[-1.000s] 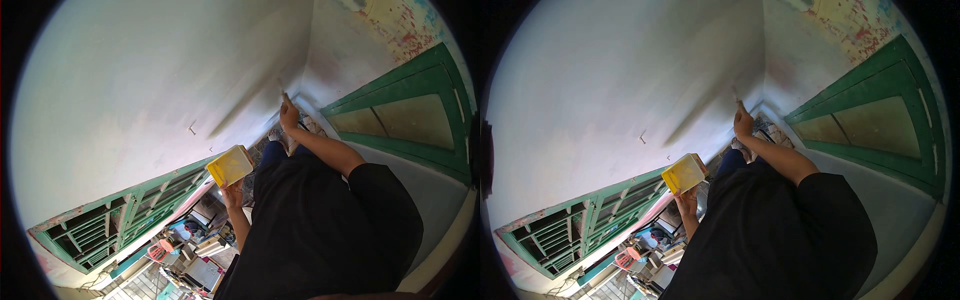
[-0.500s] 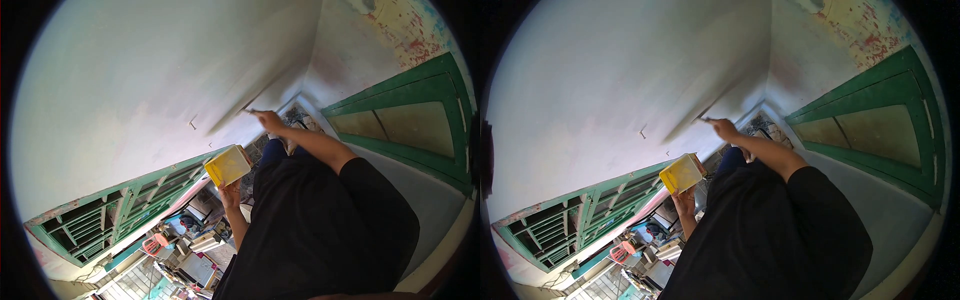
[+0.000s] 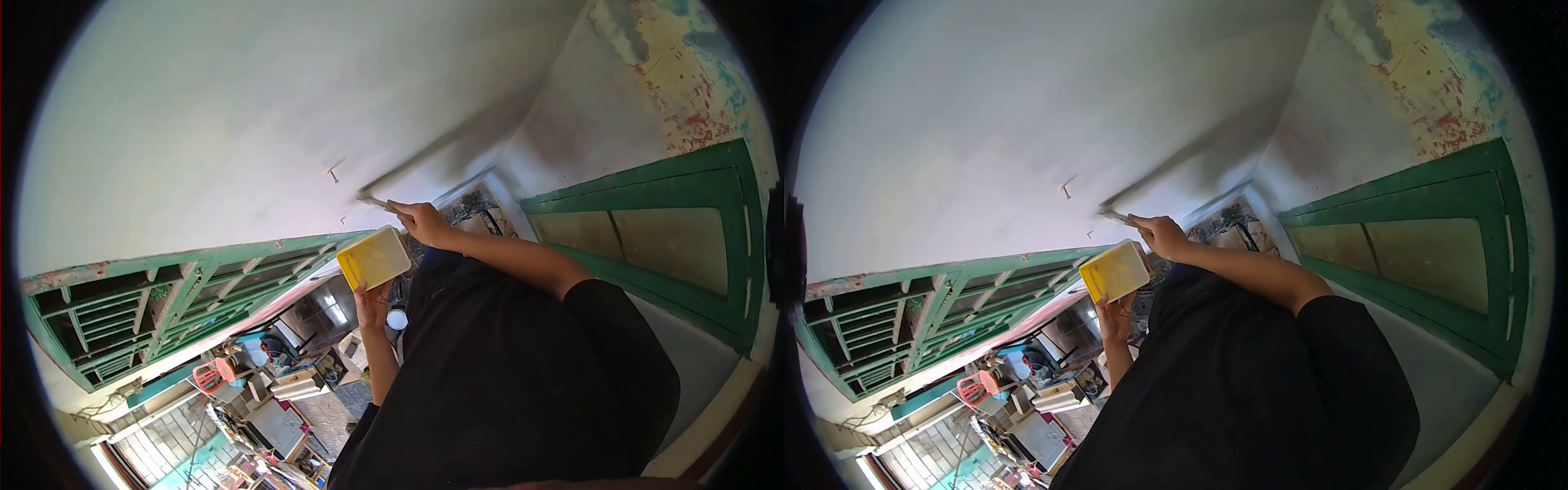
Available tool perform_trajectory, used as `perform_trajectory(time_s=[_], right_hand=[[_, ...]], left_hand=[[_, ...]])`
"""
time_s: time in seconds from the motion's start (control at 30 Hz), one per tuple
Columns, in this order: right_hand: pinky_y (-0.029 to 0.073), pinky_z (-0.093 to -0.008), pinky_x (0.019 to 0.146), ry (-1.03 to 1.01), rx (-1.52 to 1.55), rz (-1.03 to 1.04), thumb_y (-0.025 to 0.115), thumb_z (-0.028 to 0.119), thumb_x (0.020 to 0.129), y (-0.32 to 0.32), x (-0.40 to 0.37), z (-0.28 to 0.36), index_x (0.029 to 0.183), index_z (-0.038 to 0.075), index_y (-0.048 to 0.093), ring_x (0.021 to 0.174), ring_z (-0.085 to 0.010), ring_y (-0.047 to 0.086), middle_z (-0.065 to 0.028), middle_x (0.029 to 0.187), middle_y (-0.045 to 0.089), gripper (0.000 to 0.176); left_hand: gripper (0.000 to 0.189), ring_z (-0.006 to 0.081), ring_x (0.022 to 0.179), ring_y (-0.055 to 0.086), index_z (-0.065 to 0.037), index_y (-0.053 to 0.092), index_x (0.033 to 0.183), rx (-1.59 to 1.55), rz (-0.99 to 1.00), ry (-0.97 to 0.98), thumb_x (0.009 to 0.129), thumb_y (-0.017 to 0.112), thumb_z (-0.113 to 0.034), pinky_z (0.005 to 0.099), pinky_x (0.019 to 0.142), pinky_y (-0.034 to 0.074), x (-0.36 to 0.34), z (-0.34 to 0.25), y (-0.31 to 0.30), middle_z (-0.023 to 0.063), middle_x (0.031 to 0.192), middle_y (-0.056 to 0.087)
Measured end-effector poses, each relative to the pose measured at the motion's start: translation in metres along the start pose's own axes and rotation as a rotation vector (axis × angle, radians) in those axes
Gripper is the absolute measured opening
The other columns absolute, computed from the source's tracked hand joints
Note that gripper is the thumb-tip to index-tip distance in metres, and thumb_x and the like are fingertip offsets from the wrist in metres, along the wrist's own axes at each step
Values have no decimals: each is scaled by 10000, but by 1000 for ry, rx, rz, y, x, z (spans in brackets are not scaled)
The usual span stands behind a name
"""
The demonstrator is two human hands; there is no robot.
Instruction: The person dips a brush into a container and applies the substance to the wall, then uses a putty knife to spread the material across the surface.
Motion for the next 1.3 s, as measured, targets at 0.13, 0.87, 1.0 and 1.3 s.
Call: perform_trajectory(time_s=[0.13, 0.87, 1.0, 1.3], right_hand=[[452, -353, 530, 118, -23, -25, 587, 85, 933, -56, 19, -6, 1356, 100, 636, 486, -198, 515, -206, 655, 624, 426], [468, -279, 595, 203, -83, -381, 689, 125, 941, -250, 28, 32, 1174, 7, 720, 653, -66, 536, 5, 736, 661, 263], [483, -286, 623, 269, -126, -937, 687, 106, 932, -354, -10, 35, 1182, 3, 718, 668, -78, 563, -16, 745, 673, 272], [517, -359, 683, 51, -79, -105, 643, 126, 908, -139, 10, 111, 1062, 26, 735, 693, -185, 660, -221, 821, 699, 205]], left_hand=[[618, 309, 1276, 584, -60, 461, 1445, -24, 19, 18, 931, 661, -338, 479, 1090, 489, -6, -3, 0, 133, 1406, 571], [626, 308, 1260, 594, -71, 450, 1447, 73, 162, -43, 934, 645, -374, 482, 1065, 503, 32, 12, 63, 128, 1395, 577], [620, 311, 1256, 591, -72, 471, 1428, 106, 167, -71, 928, 653, -390, 474, 1060, 510, 37, 14, 68, 134, 1381, 582], [578, 323, 1205, 619, -62, 499, 1382, 155, 272, -206, 903, 669, -339, 503, 1017, 548, 76, 41, 122, 132, 1327, 608]])
Point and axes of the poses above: each hand's wrist, its own x-axis towards the middle knuckle, its own y-axis out of the palm, z = x × y, the point moved 10 cm from there along x, towards the middle knuckle
